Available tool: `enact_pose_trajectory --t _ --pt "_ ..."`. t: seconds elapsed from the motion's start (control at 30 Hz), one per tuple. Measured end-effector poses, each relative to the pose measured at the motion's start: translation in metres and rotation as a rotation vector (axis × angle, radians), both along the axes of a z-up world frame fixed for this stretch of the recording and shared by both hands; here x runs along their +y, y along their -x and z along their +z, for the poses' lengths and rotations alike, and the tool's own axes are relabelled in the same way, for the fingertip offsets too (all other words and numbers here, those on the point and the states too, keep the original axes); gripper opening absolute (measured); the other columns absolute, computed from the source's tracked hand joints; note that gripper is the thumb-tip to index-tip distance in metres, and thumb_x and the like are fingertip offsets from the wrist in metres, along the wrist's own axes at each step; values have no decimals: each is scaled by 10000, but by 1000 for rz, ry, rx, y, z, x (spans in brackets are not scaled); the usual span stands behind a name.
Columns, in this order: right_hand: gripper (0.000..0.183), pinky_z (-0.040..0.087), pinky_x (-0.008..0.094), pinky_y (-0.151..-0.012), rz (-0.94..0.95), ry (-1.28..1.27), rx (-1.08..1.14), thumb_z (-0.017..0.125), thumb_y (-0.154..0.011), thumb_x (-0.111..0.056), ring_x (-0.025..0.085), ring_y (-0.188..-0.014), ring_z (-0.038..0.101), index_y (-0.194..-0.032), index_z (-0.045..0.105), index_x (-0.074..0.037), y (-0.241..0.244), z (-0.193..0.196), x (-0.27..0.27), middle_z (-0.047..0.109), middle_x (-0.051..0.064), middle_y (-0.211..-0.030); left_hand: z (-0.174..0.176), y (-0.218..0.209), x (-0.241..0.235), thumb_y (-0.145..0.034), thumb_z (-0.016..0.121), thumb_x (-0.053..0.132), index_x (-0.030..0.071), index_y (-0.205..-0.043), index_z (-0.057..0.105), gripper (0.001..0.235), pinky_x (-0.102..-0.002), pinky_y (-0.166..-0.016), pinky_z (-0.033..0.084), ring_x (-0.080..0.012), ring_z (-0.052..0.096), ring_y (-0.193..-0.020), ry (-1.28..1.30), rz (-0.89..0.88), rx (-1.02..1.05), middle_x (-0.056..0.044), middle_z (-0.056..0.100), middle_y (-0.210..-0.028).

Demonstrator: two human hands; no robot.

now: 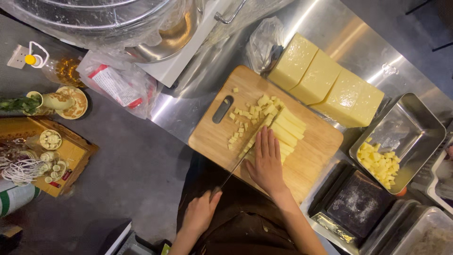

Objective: The person slices a block of cheese into thin strips on a wooden cutting board, then stacks the strips and dices them into small cubes. The diced cheese is placed into a metal tray.

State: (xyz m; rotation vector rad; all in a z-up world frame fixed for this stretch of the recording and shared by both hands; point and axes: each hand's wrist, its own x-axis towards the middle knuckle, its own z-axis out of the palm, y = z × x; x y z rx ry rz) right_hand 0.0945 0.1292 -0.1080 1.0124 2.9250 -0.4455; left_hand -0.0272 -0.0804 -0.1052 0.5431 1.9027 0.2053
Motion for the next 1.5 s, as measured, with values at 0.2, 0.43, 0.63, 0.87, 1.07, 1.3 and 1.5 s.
enact_pose_trajectory --t 0.2,0.43,0.63,0.87,1.07,1.3,1.5 --pt "995 157 521 -1238 -4 3 2 748 -819 -321 449 -1537 161 -1536 224 126 -1 -3 0 172 302 -1646 -21 -10 -75 -984 458 567 125 -1092 710 520 -505 -773 597 -400 754 -820 49 -32 58 -188 768 -821" --pt "1015 169 524 -1231 -9 16 -29 763 -796 -317 455 -1532 162 -1528 217 127 -4 -7 -1 172 310 -1638 -60 -20 -136 -966 491 582 153 -1149 701 511 -521 -798 585 -404 759 -813 198 -117 59 -201 763 -804" --pt "1046 193 540 -1241 7 -5 144 800 -811 -313 474 -1534 192 -1545 193 119 -10 -15 -1 192 315 -1638 -46 8 -108 -965 492 577 147 -1118 732 516 -475 -782 612 -374 757 -820 171 -26 44 -202 772 -840" --pt "1101 188 544 -1241 -30 40 167 812 -787 -329 476 -1534 187 -1545 159 131 -14 -19 -1 191 325 -1634 -49 18 -124 -969 502 540 84 -1027 745 520 -477 -742 620 -344 767 -740 193 -10 -107 -198 789 -798" --pt "1114 194 529 -1243 -43 44 119 818 -766 -319 470 -1537 183 -1546 159 126 -14 -19 -2 184 327 -1637 -107 -19 -196 -897 569 553 103 -1039 772 514 -468 -717 622 -327 764 -697 227 -97 -63 -196 786 -767" --pt "1117 192 546 -1238 -25 39 140 818 -783 -324 473 -1539 175 -1547 142 130 -13 -18 -2 170 331 -1639 -130 -55 -259 -813 647 569 125 -1054 802 528 -456 -688 625 -308 760 -648 27 110 223 -194 783 -731" --pt "1175 195 603 -1216 -40 70 167 855 -758 -389 491 -1526 183 -1558 141 93 -15 -12 1 179 303 -1644 -134 -46 -259 -817 646 612 115 -1137 771 604 -449 -704 633 -306 774 -664 50 61 337 -218 761 -730"
